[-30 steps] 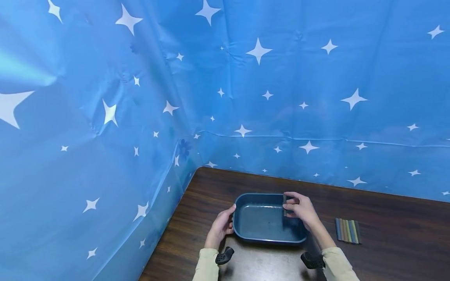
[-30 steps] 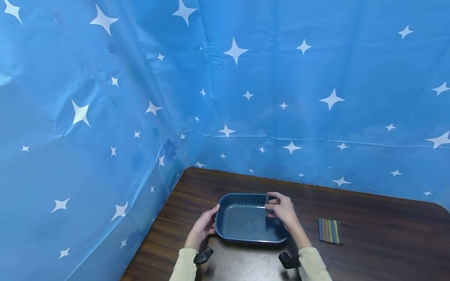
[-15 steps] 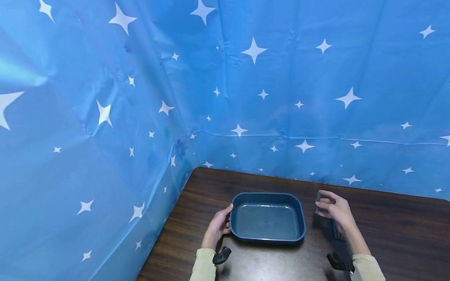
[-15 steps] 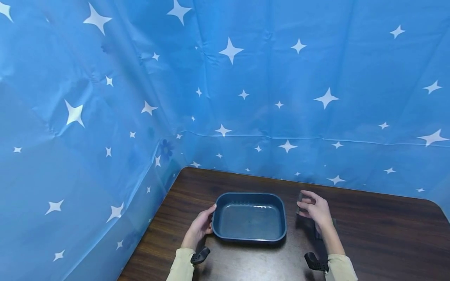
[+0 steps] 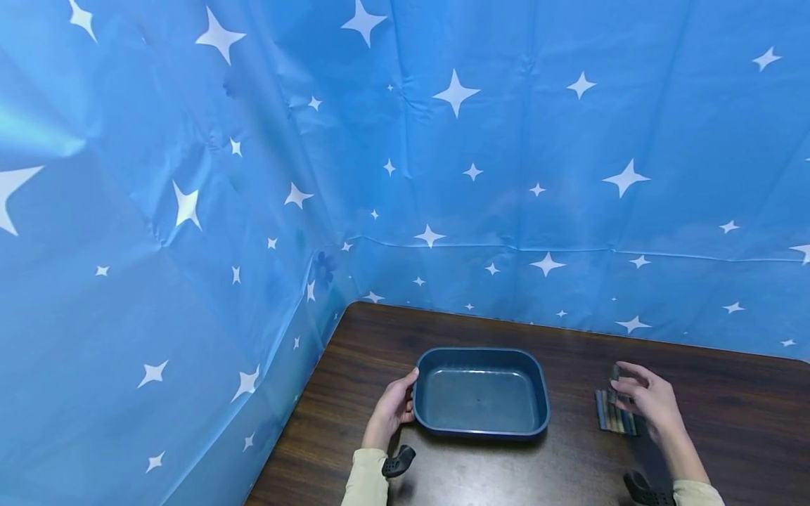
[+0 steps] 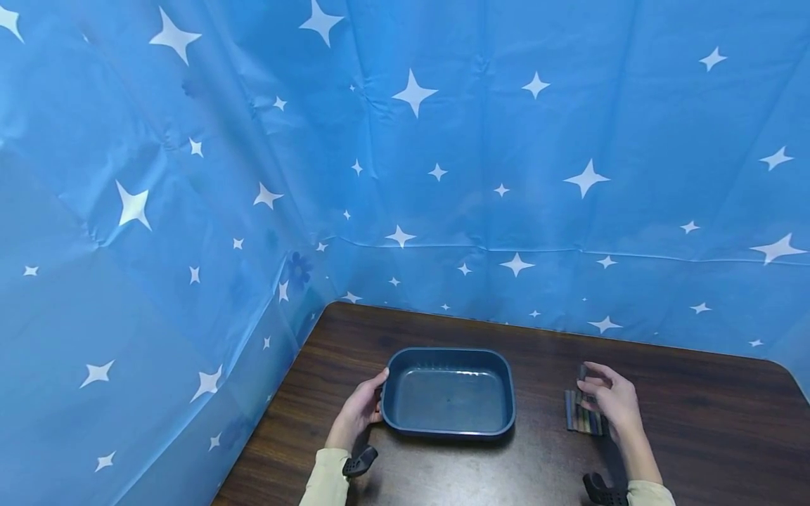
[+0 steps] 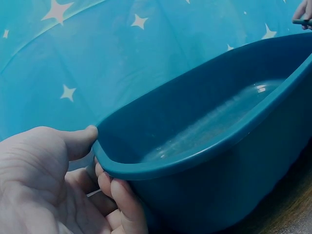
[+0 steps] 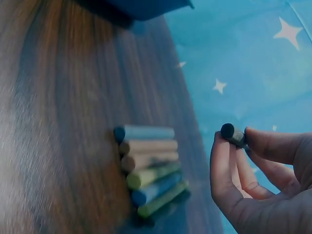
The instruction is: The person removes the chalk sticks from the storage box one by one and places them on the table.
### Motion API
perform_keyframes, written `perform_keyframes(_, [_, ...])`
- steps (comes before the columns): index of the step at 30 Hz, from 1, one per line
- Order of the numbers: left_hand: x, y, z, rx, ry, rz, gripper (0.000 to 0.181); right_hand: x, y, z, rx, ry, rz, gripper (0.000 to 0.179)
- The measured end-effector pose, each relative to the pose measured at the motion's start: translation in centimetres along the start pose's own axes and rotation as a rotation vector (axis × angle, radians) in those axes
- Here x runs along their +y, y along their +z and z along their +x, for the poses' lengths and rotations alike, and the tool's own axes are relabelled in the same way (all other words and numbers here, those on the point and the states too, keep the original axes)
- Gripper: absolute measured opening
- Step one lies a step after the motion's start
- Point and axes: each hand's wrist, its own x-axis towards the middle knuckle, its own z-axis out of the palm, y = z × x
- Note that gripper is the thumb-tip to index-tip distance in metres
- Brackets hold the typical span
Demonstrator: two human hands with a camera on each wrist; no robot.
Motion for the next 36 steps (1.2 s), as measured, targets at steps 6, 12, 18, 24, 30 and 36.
perform_keyframes(6, [0.1,-0.2,0.0,-0.01,0.008,0.0,0.037,1.4,-1.6,-0.1,0.037,0.042,0.007,0.056])
perform_keyframes(12, [0.2,-0.1,-0.1,-0.012,0.007,-0.002,0.038,2.7,-2.4,-0.1,0.071,0.09,-0.006,0.057])
perform_keyframes(18, [0.0,0.0,0.0,-0.015,0.009,-0.008,0.039,4.1,-3.0,0.0,0.123,0.075,-0.18,0.05])
perform_keyframes(24, [0.0,0.3,0.2,-0.015,0.004,-0.003,0.04,5.4,-2.9,0.1,0.209,-0.099,-0.481,0.038])
perform_keyframes(30, [0.0,0.7,0.3,-0.015,-0.006,0.002,0.039,5.2,-2.5,0.2,0.22,-0.122,-0.516,0.035])
perform_keyframes(36, [0.1,1.0,0.4,-0.011,-0.002,0.02,0.039,4.8,-2.7,0.0,0.2,-0.074,-0.52,0.036])
